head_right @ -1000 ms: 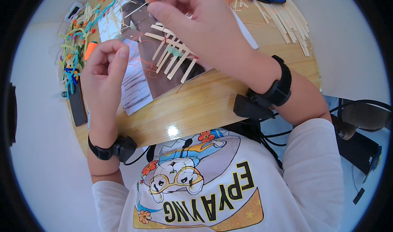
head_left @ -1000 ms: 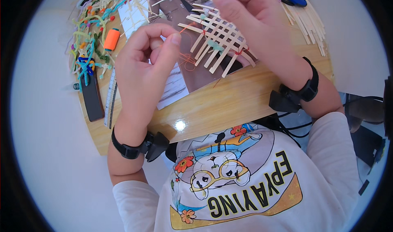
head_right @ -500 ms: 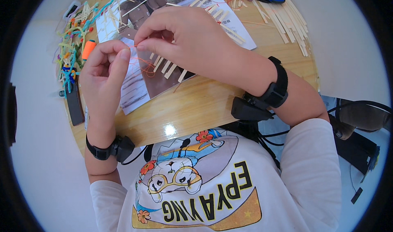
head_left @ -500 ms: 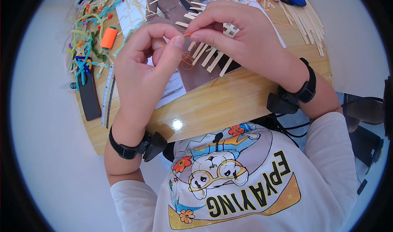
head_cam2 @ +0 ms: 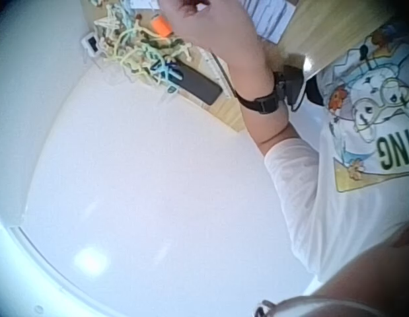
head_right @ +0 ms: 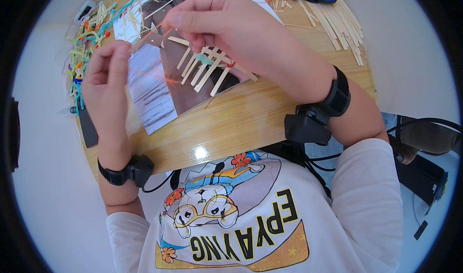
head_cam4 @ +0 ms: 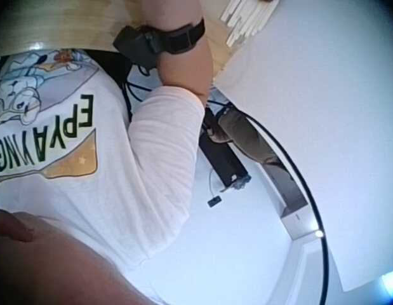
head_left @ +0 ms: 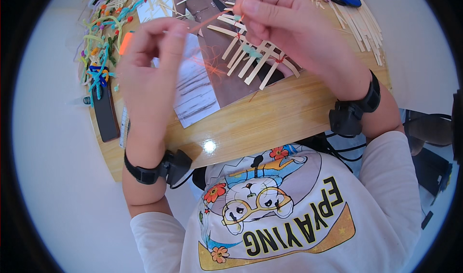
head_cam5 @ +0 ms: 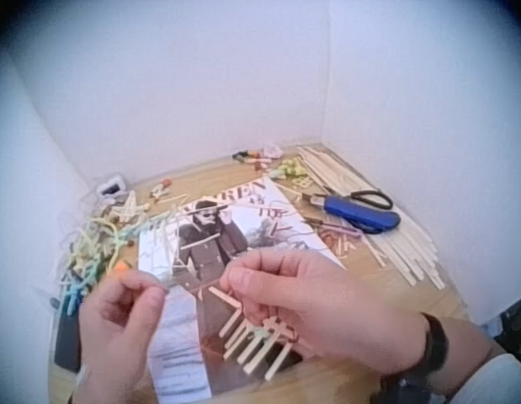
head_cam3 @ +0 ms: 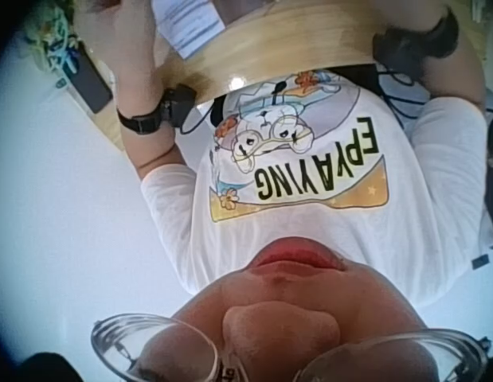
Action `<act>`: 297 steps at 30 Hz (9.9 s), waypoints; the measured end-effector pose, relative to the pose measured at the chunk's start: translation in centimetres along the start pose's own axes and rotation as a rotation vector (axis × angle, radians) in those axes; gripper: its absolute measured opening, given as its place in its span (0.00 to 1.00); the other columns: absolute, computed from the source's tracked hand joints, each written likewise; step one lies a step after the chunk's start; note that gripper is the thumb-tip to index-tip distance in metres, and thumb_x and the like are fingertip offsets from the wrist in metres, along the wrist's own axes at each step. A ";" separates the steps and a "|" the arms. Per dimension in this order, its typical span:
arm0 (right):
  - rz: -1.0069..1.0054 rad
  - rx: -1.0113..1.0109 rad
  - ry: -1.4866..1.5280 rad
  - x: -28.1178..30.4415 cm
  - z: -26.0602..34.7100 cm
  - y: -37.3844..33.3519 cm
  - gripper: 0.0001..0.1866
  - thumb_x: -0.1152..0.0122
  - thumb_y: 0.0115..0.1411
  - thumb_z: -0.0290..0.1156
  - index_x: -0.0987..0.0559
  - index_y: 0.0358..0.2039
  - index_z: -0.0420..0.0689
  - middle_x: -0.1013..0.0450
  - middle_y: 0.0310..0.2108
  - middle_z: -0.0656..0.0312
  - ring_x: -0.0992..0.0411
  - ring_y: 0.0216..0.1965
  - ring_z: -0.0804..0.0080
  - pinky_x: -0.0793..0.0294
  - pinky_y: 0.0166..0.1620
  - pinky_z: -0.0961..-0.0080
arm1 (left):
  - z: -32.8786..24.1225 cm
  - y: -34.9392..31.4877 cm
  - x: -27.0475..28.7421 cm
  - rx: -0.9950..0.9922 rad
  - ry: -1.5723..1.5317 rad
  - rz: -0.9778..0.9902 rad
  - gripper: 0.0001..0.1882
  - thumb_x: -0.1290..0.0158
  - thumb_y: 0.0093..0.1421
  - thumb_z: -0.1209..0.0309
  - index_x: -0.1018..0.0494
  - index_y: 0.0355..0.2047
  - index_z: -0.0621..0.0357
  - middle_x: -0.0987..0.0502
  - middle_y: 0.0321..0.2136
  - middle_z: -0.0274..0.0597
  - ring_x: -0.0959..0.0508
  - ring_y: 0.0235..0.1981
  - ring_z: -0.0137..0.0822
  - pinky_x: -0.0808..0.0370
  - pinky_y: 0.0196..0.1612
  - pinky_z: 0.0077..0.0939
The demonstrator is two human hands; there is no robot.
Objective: The person is weaving thin wood or bamboo sticks together to create a square grid pattern on a desk.
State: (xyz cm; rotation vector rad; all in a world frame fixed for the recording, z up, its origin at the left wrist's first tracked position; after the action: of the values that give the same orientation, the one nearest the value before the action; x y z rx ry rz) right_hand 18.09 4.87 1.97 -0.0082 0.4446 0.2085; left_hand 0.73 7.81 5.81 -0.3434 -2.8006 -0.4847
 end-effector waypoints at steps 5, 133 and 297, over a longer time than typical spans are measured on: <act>-0.028 -0.192 0.229 0.3 -0.4 -0.2 0.08 0.47 0.67 0.29 0.26 0.42 0.38 0.29 0.24 0.66 0.31 0.23 0.81 0.29 0.28 0.84 | 0.2 2.0 4.7 -0.041 0.008 -0.207 0.09 0.43 0.63 0.69 0.23 0.38 0.63 0.21 0.31 0.35 0.24 0.35 0.20 0.31 0.40 0.12; 0.012 0.363 -0.655 -3.8 2.9 -3.3 0.07 0.37 0.59 0.24 0.23 0.38 0.40 0.27 0.34 0.67 0.30 0.34 0.83 0.30 0.39 0.83 | -0.2 -2.5 -2.9 0.133 -0.385 0.194 0.07 0.46 0.62 0.76 0.28 0.39 0.65 0.22 0.29 0.38 0.21 0.29 0.24 0.26 0.33 0.14; -0.059 0.351 -0.717 -3.7 2.8 -3.7 0.06 0.39 0.60 0.22 0.20 0.38 0.39 0.25 0.31 0.68 0.32 0.30 0.85 0.30 0.33 0.85 | -5.5 -3.4 -2.1 -0.557 0.228 0.040 0.10 0.39 0.53 0.82 0.21 0.37 0.63 0.23 0.22 0.38 0.27 0.21 0.25 0.31 0.24 0.16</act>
State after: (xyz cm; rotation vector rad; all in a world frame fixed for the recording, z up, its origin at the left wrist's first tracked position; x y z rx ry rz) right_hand 16.81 0.70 5.94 0.3866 -0.2387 0.0623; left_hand 3.05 2.36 9.13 -0.4217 -2.3916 -1.2125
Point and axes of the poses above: each hand's wrist, its own y-axis towards the middle knuckle, its own x-axis out of the back of the hand, z = x × y, the point moved 9 cm from there along y, towards the middle knuckle
